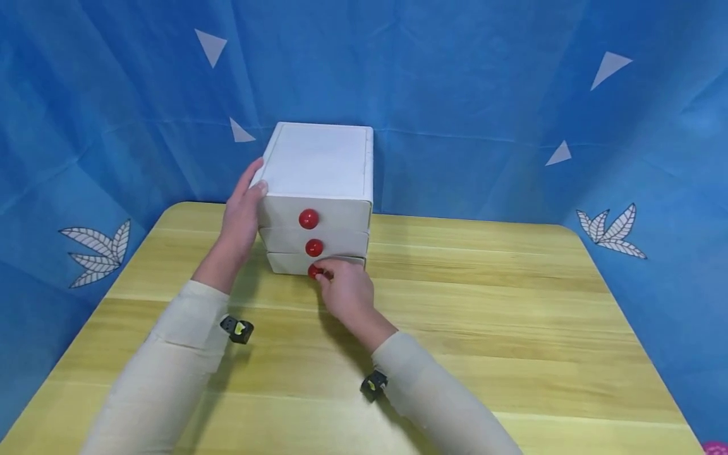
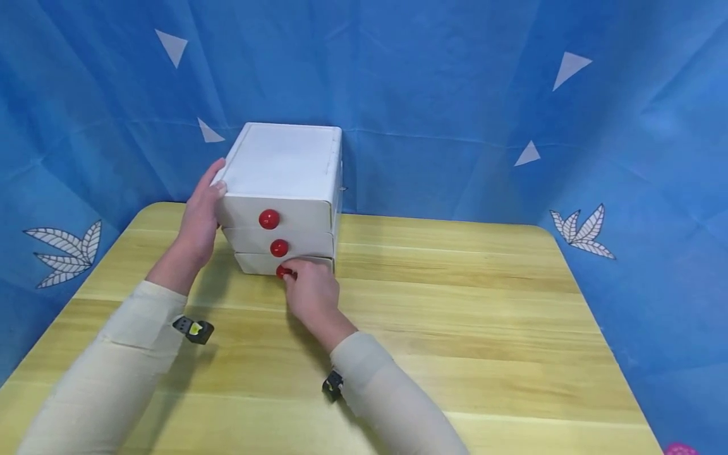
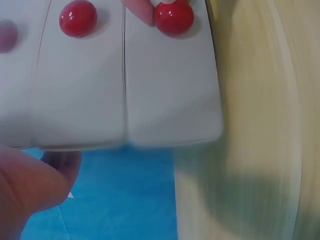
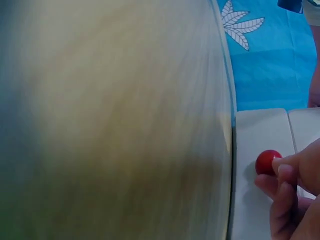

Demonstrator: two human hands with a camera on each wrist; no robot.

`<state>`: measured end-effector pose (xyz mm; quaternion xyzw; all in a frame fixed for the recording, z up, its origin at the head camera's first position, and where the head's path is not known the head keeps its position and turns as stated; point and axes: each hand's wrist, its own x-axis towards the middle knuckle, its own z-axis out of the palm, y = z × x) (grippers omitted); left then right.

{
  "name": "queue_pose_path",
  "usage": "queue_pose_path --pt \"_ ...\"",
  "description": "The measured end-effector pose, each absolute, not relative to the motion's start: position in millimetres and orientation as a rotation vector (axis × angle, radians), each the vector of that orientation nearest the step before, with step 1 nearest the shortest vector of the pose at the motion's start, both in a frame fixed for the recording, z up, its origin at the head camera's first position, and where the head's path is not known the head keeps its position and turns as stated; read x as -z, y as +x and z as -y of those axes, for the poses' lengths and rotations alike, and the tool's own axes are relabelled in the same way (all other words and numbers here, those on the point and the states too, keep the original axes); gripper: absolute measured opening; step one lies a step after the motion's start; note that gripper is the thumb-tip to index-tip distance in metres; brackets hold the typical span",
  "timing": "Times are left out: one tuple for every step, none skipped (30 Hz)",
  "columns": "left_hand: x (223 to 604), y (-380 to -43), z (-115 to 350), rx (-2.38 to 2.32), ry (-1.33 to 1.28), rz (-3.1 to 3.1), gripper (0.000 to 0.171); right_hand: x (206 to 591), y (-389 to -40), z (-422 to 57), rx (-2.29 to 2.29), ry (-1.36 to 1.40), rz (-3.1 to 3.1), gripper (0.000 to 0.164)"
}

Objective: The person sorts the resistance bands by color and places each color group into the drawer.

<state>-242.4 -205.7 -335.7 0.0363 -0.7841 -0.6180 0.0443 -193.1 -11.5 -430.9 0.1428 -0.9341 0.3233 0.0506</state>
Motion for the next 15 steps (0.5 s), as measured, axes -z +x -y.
queue_pose_path --pt "336.3 -242.2 206.1 1.882 0.118 2.392 0.055 431.1 -193.4 11.8 -0.979 0.448 2.852 0.025" --pt "337.0 -241.7 206.7 1.872 0.126 2.390 0.055 431.1 -193.6 12.0 -0.972 0.465 2.862 0.027" --pt "337.6 -240.8 207.0 1.864 0.135 2.387 0.056 430.9 -193.4 11.9 -0.964 0.485 2.878 0.030" --pt "338.2 -239.7 207.3 1.858 0.146 2.382 0.056 430.3 -192.9 11.8 -0.958 0.511 2.896 0.033" --pt "338.8 -238.5 207.7 1.851 0.156 2.379 0.056 429.1 -192.1 11.3 -0.947 0.539 2.917 0.036" --pt "340.0 -236.5 208.1 1.846 0.167 2.372 0.056 427.9 -190.7 10.4 -0.935 0.570 2.942 0.038" --pt "340.8 -234.4 208.2 1.838 0.183 2.365 0.056 426.1 -188.9 9.4 -0.926 0.603 2.966 0.041" --pt "341.4 -232.0 208.4 1.832 0.200 2.357 0.056 423.6 -186.9 8.1 -0.921 0.634 2.987 0.043" --pt "342.0 -229.5 208.4 1.829 0.216 2.347 0.057 420.7 -184.6 6.7 -0.923 0.664 3.005 0.045" --pt "342.3 -226.9 208.4 1.824 0.234 2.336 0.058 417.3 -182.1 5.1 -0.930 0.696 3.013 0.047" --pt "342.5 -224.2 208.1 1.810 0.258 2.330 0.058 413.3 -179.3 2.9 -0.946 0.725 3.018 0.048" --pt "343.0 -221.6 207.5 1.787 0.277 2.323 0.060 409.2 -176.5 0.6 -0.965 0.756 3.011 0.049" --pt "343.4 -218.9 206.6 1.754 0.293 2.318 0.061 404.5 -173.3 -2.1 -0.989 0.789 2.993 0.049" --pt "344.1 -216.0 205.7 1.697 0.305 2.323 0.063 400.2 -170.0 -5.4 -1.008 0.819 2.969 0.050" --pt "345.0 -212.8 204.8 1.617 0.308 2.335 0.065 395.7 -166.4 -9.2 -1.030 0.855 2.935 0.050"
